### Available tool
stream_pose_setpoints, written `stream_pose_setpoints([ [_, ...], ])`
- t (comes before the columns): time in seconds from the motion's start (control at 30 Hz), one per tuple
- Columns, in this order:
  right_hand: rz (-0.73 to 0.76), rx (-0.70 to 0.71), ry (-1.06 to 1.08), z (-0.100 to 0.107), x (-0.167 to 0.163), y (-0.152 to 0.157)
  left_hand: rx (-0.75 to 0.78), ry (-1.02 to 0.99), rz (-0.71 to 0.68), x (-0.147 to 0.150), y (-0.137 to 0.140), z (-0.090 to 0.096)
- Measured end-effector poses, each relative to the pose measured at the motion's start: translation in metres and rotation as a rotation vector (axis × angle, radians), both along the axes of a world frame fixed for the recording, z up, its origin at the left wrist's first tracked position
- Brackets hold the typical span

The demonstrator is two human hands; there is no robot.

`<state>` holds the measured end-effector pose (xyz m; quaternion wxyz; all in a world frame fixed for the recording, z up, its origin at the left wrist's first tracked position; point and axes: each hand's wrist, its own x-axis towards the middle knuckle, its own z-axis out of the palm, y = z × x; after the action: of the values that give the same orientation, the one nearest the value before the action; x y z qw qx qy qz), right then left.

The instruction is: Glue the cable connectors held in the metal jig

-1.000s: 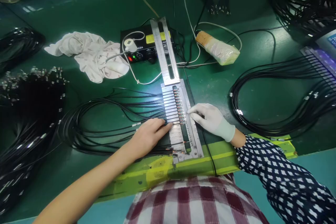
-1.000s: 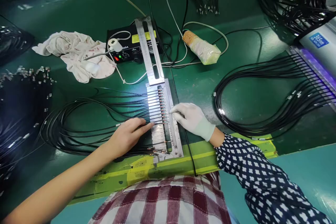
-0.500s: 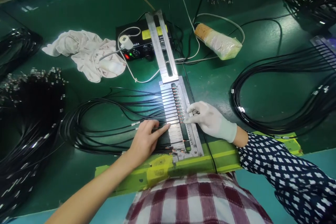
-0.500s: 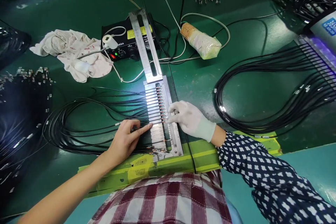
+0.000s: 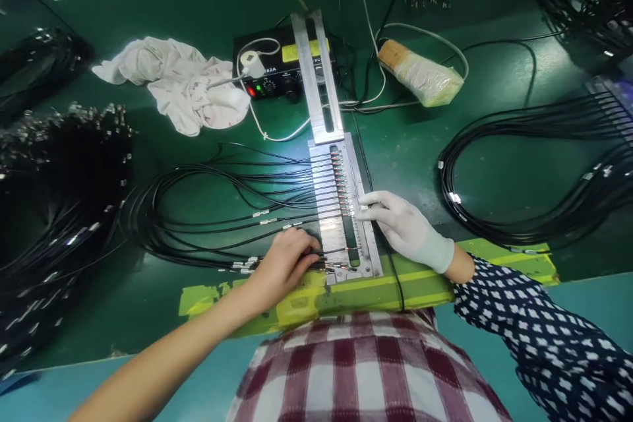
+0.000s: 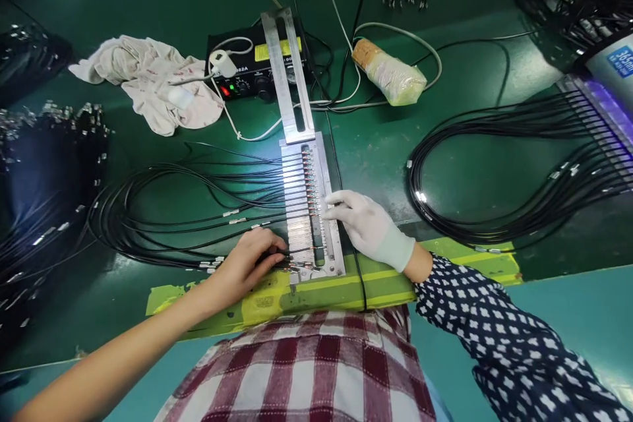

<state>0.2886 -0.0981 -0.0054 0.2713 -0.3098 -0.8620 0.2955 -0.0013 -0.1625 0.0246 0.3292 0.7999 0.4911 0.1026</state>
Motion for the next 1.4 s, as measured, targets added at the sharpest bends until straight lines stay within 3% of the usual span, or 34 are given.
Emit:
stream_pose_setpoints([
  [0.1, -0.005, -0.024, 0.027, 0.003, -0.002, 0.001, 0.006, -0.113, 0.051, 0.001, 0.003, 0.000],
  [0.17, -0.019, -0.034, 0.031, 0.004, -0.003, 0.003, 0.108, -0.152, 0.085, 0.002, 0.008, -0.002],
  [0.3, -0.060, -0.059, 0.031, 0.003, -0.004, 0.004, 0.383, -0.029, 0.045, 0.004, 0.019, -0.010],
  [0.43, -0.066, -0.073, 0.034, 0.000, -0.004, 0.004, 0.501, 0.102, -0.038, 0.003, 0.023, -0.019],
  [0.63, -0.074, -0.072, 0.032, -0.001, -0.004, 0.005, 0.458, 0.065, -0.092, -0.004, 0.026, -0.023],
  [0.87, -0.024, -0.045, 0.014, 0.001, -0.002, 0.005, 0.454, 0.055, -0.199, -0.009, 0.031, -0.013],
  [1.13, 0.001, 0.050, -0.080, 0.001, -0.004, 0.003, 0.469, -0.004, -0.202, -0.008, 0.035, -0.017],
  [1.3, 0.019, 0.059, -0.105, 0.000, -0.003, 0.004, 0.586, 0.128, -0.161, -0.008, 0.025, -0.021],
  [1.4, 0.030, 0.049, -0.080, -0.001, -0.003, 0.006, 0.560, 0.222, -0.166, -0.008, 0.015, -0.023],
])
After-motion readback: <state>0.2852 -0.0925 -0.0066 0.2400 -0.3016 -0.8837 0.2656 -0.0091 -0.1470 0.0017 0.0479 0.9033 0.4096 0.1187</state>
